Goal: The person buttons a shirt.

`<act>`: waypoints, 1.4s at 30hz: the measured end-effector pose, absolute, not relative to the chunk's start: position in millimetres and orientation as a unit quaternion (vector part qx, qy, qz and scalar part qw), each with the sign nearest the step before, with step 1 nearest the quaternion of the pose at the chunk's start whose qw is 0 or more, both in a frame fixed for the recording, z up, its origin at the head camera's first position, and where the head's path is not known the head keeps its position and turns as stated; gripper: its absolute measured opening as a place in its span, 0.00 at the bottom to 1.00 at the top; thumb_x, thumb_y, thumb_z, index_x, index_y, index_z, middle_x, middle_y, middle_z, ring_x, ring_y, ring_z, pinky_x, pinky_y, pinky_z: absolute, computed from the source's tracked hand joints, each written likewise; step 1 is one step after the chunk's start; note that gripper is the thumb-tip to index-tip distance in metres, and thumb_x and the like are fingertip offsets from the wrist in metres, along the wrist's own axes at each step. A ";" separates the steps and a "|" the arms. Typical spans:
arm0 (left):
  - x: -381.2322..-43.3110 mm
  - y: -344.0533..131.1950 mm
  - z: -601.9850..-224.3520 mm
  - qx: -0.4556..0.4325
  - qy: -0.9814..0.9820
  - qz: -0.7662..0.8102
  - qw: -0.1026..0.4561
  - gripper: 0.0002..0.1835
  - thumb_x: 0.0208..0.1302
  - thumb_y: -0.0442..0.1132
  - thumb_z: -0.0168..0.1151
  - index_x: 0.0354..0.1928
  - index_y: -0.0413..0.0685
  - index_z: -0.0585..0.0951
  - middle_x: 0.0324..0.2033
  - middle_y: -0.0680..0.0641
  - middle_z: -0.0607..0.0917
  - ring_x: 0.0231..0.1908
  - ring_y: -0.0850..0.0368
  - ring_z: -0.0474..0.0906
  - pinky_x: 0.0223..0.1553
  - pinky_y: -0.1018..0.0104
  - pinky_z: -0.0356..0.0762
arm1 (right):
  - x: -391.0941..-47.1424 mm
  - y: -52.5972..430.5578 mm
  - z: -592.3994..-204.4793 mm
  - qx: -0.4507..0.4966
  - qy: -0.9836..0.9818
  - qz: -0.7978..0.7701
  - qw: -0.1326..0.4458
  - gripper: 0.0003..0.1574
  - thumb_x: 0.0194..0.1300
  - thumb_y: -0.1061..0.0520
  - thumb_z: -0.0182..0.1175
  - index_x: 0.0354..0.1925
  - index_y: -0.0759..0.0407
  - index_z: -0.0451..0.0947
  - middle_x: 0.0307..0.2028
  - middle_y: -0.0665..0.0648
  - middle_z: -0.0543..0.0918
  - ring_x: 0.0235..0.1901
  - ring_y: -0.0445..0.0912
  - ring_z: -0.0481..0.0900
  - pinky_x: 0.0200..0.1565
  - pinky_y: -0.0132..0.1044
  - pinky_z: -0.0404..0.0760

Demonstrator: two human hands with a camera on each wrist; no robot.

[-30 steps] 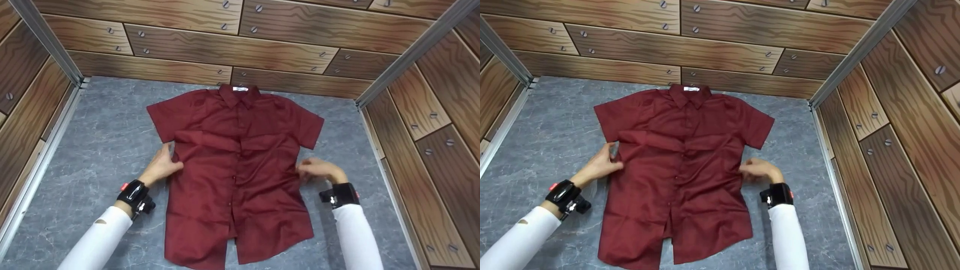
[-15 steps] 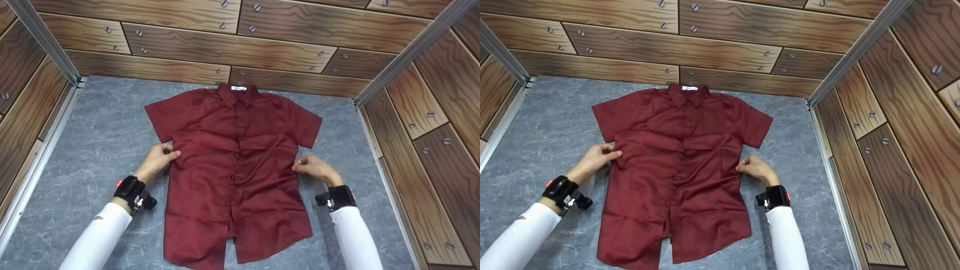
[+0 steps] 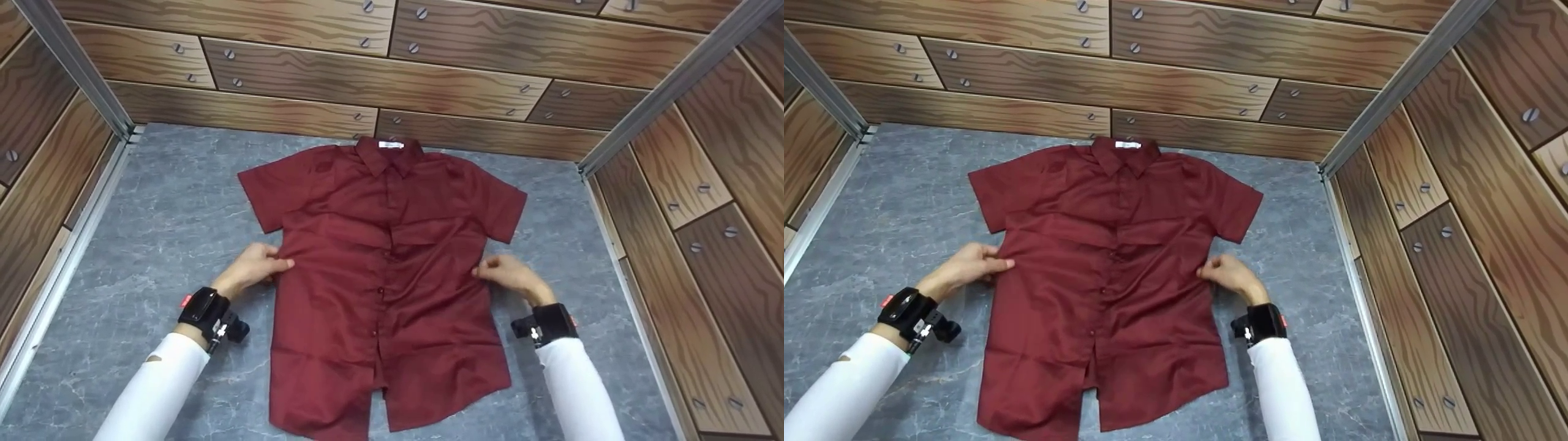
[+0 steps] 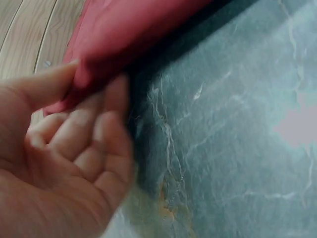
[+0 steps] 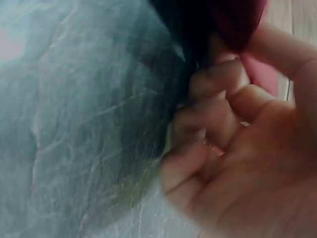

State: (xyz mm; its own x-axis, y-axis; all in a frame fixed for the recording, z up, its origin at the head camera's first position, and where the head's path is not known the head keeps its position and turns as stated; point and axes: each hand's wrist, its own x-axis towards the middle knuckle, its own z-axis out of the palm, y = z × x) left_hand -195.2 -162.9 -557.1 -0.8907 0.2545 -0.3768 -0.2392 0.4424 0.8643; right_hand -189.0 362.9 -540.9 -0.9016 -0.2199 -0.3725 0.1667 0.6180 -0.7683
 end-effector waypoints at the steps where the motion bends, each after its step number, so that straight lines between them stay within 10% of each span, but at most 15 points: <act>1: -196.3 -162.6 -556.6 0.008 0.817 0.536 0.214 0.13 0.63 0.43 0.64 0.40 0.38 0.82 0.23 0.54 0.81 0.25 0.61 0.76 0.31 0.65 0.76 | -190.3 364.2 -539.6 -0.012 0.862 -0.464 0.201 0.13 0.65 0.56 0.61 0.29 0.65 0.75 0.27 0.48 0.76 0.27 0.39 0.70 0.32 0.30 0.69; 9: -200.3 -154.4 -545.9 -0.038 0.736 0.668 0.100 0.17 0.62 0.46 0.66 0.44 0.39 0.80 0.28 0.57 0.83 0.30 0.66 0.79 0.37 0.67 0.78 | -195.3 372.5 -525.5 0.049 0.783 -0.610 0.111 0.16 0.64 0.51 0.63 0.44 0.61 0.77 0.31 0.45 0.80 0.31 0.37 0.77 0.36 0.31 0.77; 16: -195.8 -148.5 -544.5 -0.035 0.660 0.744 0.101 0.10 0.62 0.43 0.66 0.37 0.44 0.81 0.26 0.57 0.81 0.29 0.66 0.77 0.35 0.71 0.76 | -189.1 372.8 -525.0 0.041 0.757 -0.642 0.114 0.11 0.65 0.52 0.63 0.39 0.58 0.80 0.31 0.45 0.79 0.31 0.36 0.75 0.37 0.30 0.76; 25: -193.8 -138.2 -532.1 -0.007 0.532 0.846 -0.028 0.03 0.61 0.30 0.65 0.33 0.46 0.85 0.30 0.52 0.82 0.34 0.62 0.76 0.37 0.72 0.74 | -180.5 374.7 -515.2 -0.044 0.607 -0.794 0.003 0.08 0.67 0.69 0.54 0.38 0.61 0.79 0.34 0.52 0.81 0.34 0.41 0.78 0.38 0.31 0.77; 31: -202.9 -132.3 -525.2 -0.058 0.601 0.791 -0.096 0.09 0.59 0.40 0.69 0.36 0.41 0.85 0.27 0.55 0.80 0.29 0.64 0.73 0.29 0.74 0.71 | -197.8 360.4 -512.9 0.035 0.668 -0.740 -0.071 0.07 0.63 0.60 0.64 0.40 0.62 0.82 0.28 0.50 0.81 0.26 0.41 0.76 0.30 0.31 0.75; 37: -214.9 -130.0 -522.0 -0.115 0.692 0.709 -0.073 0.21 0.58 0.54 0.68 0.40 0.41 0.82 0.27 0.55 0.77 0.29 0.64 0.71 0.30 0.73 0.71 | -222.1 343.8 -510.7 0.108 0.734 -0.661 -0.116 0.15 0.60 0.49 0.67 0.41 0.58 0.81 0.24 0.46 0.76 0.19 0.40 0.68 0.23 0.30 0.68; 42: -217.9 -134.9 -524.4 -0.096 0.716 0.691 -0.009 0.27 0.62 0.50 0.65 0.58 0.42 0.78 0.47 0.48 0.80 0.44 0.62 0.74 0.47 0.73 0.72 | -229.7 341.1 -513.0 0.105 0.788 -0.598 -0.104 0.18 0.65 0.47 0.62 0.47 0.57 0.79 0.32 0.45 0.79 0.26 0.40 0.72 0.29 0.31 0.73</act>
